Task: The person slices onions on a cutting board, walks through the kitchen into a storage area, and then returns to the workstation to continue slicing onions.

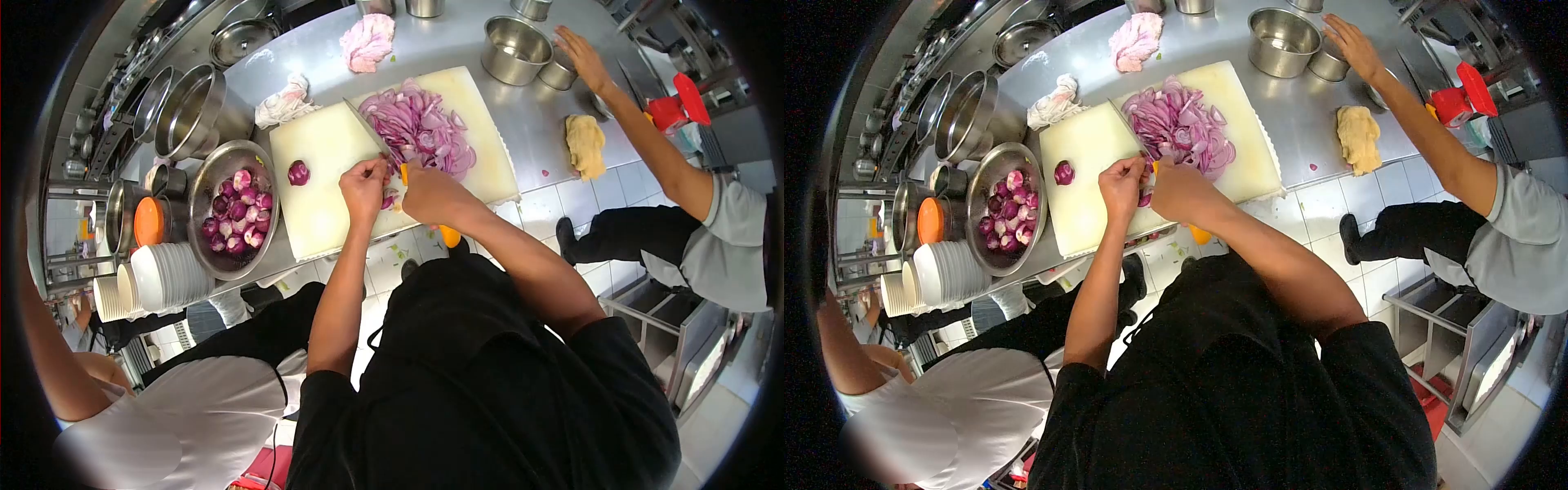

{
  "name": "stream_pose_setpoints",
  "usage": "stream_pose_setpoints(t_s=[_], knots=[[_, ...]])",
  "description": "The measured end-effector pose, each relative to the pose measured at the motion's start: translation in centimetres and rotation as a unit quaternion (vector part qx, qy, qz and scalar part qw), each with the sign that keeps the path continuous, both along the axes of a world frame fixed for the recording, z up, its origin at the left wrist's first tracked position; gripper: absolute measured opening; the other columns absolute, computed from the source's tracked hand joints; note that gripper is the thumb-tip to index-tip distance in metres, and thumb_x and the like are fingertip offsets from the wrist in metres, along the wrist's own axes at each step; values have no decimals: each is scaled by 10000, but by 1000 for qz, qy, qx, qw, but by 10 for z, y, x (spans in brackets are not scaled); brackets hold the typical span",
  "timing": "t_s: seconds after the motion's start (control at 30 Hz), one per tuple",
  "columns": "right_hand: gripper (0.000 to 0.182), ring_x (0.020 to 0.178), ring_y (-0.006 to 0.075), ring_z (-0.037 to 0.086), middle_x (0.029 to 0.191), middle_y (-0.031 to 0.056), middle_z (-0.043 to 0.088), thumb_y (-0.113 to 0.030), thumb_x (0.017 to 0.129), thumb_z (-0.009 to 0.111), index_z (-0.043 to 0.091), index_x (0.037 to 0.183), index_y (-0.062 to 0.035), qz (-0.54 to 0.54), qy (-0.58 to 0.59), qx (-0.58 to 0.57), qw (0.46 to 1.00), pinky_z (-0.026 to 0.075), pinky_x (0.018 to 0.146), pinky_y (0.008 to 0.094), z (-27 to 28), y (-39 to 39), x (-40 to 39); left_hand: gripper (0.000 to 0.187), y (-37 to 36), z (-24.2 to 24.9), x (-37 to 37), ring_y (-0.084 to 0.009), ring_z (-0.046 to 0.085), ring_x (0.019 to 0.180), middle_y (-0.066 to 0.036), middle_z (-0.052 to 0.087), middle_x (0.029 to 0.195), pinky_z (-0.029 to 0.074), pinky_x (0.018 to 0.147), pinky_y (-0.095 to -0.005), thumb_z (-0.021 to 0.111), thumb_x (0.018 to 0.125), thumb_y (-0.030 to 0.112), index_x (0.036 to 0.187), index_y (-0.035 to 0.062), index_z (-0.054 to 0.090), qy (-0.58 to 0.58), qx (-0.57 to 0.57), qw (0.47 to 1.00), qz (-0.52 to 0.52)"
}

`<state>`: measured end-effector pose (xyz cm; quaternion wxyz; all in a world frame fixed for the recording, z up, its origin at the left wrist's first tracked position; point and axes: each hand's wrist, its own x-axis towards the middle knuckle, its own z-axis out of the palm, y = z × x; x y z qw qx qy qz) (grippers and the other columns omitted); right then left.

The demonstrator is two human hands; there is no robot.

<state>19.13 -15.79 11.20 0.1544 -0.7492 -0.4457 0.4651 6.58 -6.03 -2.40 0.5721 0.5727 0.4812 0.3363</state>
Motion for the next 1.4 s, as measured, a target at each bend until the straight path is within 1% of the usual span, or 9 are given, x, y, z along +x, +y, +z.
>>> stream_pose_setpoints(t_s=[0.07, 0.17, 0.57, 0.77, 0.97, 1.17, 1.27, 1.37, 1.4], knots=[[493, 554, 343, 701, 808, 291, 695, -40, 830, 556, 421, 1251, 179, 12, -9, -2, 1000, 573, 518, 408, -1, 0, 1, 174, 1, 0, 1, -102, 628, 618, -69, 705, 726, 509, 587, -245, 724, 930, 86, 949, -86, 746, -9, 0, 1000, 0], [470, 571, 347, 706, 800, 286, 695, -37, 825, 544, 435, 1229, 177, 1, -3, 10, 1000, 587, 594, 423, 0, -2, -1, 161, 1, 4, 1, -114, 621, 656, -70, 703, 766, 509, 618, -248, 705, 952, 75, 959, -83, 733, -7, -12, 1000, -13], [413, 1020, 432, 690, 1046, 327, 688, -57, 841, 543, 467, 1200, 134, 11, -63, 15, 998, 536, 883, 487, -7, -4, -10, 156, 0, 3, 2, -92, 599, 613, -56, 688, 731, 497, 581, -240, 713, 940, 63, 958, -89, 739, -18, -11, 1000, -4], [395, 1033, 442, 680, 1031, 339, 682, -74, 858, 560, 462, 1190, 116, -16, -101, 114, 988, 527, 900, 508, -79, 3, -19, 155, -2, 4, 4, -88, 595, 615, -52, 696, 746, 493, 577, -240, 715, 931, 53, 984, -90, 742, -32, -21, 999, 6], [376, 908, 478, 688, 934, 339, 682, -87, 877, 591, 453, 1165, 111, -28, -92, 134, 986, 547, 818, 536, -63, 6, -4, 159, 0, 8, 5, -90, 603, 621, -42, 697, 745, 500, 587, -245, 712, 937, 63, 1005, -77, 746, 58, 15, 998, -14], [420, 838, 529, 654, 858, 336, 670, -174, 956, 566, 446, 1253, 97, -72, -21, 185, 980, 512, 768, 577, -41, -10, -31, 173, 11, 36, -36, -116, 638, 668, -58, 715, 802, 520, 631, -259, 725, 925, 100, 1004, -52, 745, -65, 71, 989, 110], [354, 808, 515, 668, 835, 323, 677, -142, 932, 562, 442, 1170, 91, -28, 8, 172, 985, 530, 765, 573, -60, -31, -60, 184, 39, 49, -68, -202, 689, 751, -105, 742, 940, 558, 706, -303, 720, 889, 66, 1051, -19, 742, 154, 306, 930, 133], [381, 827, 506, 674, 834, 324, 678, -118, 908, 564, 429, 1186, 105, 4, 18, 139, 990, 531, 782, 576, -70, -42, -66, 236, 57, 60, -81, -309, 697, 939, -146, 732, 1087, 557, 868, -382, 709, 851, 45, 1082, 14, 746, 270, 374, 884, 78], [389, 829, 507, 674, 833, 325, 677, -114, 907, 563, 427, 1196, 109, -1, 7, 147, 989, 530, 783, 577, -74, -44, -64, 289, 62, 56, -84, -361, 624, 1146, -186, 678, 1239, 496, 1006, -431, 711, 828, 55, 1113, 19, 740, 310, 382, 869, 53]])
